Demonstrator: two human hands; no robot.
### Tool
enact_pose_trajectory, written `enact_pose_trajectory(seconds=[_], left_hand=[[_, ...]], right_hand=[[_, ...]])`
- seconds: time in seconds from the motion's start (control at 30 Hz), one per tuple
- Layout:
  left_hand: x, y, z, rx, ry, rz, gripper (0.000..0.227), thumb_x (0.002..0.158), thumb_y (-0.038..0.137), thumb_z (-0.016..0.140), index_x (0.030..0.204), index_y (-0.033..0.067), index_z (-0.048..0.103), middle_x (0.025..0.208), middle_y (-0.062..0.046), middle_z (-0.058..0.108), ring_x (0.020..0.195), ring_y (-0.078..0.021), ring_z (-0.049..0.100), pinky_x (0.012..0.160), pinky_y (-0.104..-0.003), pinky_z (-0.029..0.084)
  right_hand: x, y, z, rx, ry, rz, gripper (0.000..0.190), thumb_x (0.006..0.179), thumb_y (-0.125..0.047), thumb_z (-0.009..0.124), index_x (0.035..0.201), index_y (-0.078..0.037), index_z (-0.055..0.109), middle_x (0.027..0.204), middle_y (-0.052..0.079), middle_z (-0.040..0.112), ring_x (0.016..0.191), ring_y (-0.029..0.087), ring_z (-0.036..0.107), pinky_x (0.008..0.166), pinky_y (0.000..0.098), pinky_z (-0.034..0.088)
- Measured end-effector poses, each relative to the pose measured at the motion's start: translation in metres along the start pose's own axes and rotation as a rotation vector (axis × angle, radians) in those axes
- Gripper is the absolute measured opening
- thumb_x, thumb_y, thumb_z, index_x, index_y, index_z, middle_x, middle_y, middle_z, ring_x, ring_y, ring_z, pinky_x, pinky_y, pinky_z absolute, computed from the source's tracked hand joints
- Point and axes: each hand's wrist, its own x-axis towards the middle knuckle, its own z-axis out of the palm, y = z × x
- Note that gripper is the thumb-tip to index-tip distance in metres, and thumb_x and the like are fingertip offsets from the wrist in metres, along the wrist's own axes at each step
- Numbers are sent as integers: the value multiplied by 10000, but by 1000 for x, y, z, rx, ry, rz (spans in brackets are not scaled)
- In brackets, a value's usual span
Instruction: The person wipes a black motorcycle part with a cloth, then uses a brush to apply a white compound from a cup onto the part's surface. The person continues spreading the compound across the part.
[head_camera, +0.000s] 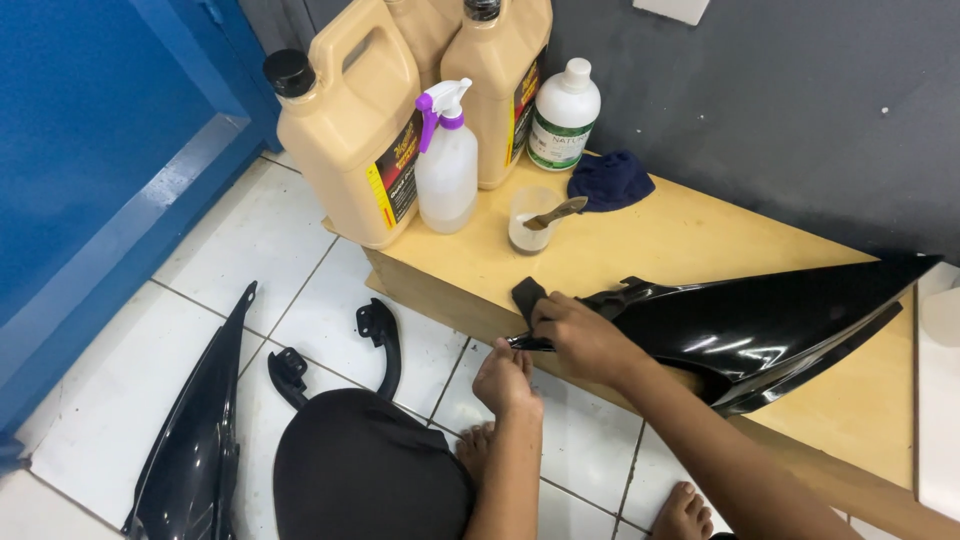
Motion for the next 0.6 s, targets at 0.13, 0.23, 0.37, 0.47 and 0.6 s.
enact_pose_trajectory(seconds=[0.13,0.23,0.37,0.47,0.6], left_hand=[[79,-52,-16,62,-40,70,146,973,145,712,976,6,758,716,-79,629,611,-154,656,636,-249,597],[42,-23,-10,30,-42,66,107,959,104,705,922,14,750,688,-90,605,577,-174,629,535,-257,570],[7,7,-5,-27,-13,-75,167,920,176,700,924,11,674,865,-126,627,875,-244,695,776,-284,627],[19,-4,-7,-88,-15,-92,199,921,219,670,950,23,648,883,-110,602,880,-243,687,804,-303,621],[39,-25,-12,-85,-56,-29,274,1015,285,529,869,78,633,771,-28,542,689,-169,616,677,-312,536]], right_hand=[[18,-29,7,57,-16,-60,160,895,49,620,1001,6,731,1011,149,634,1019,332,588,934,381,494],[16,-28,-4,-13,-8,-67,195,878,77,632,1020,-6,737,995,137,649,1009,301,606,950,358,503],[6,-7,-8,-66,26,-33,207,869,76,605,948,-34,763,884,116,625,853,275,575,853,344,494],[12,-19,-11,-10,30,-38,133,859,21,660,931,-33,757,869,110,611,876,274,576,853,353,496],[24,-41,-10,-118,63,-154,104,887,32,662,916,-16,749,839,108,662,873,247,602,924,305,477]])
